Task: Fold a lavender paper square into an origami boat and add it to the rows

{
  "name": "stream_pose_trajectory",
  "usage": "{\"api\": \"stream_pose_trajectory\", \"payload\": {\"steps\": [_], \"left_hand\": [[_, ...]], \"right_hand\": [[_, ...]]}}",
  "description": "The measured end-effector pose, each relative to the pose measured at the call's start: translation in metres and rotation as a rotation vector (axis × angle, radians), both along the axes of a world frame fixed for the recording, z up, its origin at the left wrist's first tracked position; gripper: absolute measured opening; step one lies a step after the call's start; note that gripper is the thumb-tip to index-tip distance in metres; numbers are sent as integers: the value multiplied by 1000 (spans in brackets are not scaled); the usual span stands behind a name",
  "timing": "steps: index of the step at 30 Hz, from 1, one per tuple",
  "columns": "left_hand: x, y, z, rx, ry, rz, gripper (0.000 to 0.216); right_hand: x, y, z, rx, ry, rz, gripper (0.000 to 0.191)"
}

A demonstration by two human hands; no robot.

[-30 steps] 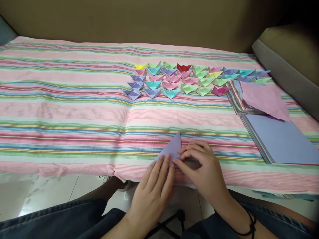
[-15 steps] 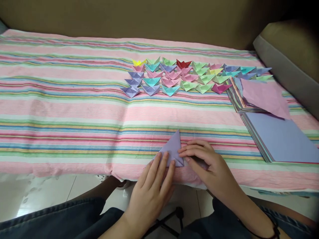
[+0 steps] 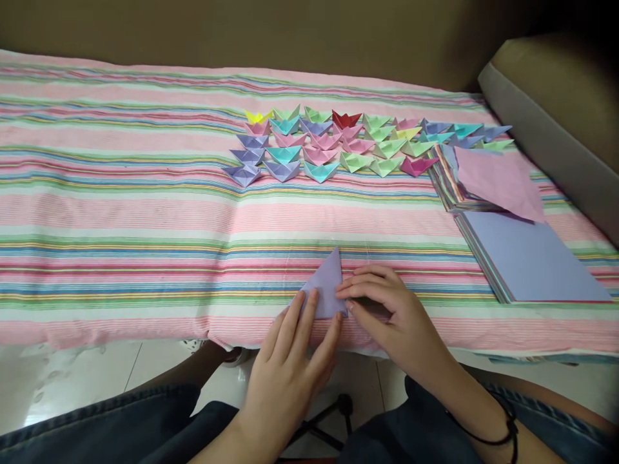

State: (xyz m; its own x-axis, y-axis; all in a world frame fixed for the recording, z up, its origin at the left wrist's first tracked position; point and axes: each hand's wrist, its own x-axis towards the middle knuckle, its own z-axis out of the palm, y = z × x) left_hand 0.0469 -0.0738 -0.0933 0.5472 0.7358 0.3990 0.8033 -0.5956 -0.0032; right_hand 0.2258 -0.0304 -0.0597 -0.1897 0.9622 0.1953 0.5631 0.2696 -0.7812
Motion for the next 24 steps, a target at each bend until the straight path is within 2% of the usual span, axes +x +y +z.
{"api": "stream_pose_trajectory", "payload": {"steps": [9, 18, 24], "left_hand": [[3, -3, -4, -24, -29, 48, 54], [9, -4, -10, 10, -14, 73, 53], [8, -4, -9, -26, -1, 63, 57]], "right_hand": [[-1, 0, 3, -38, -9, 7, 20], [-2, 0, 1, -18, 4, 6, 24], [-2, 0, -1, 31, -53, 44, 26]]}}
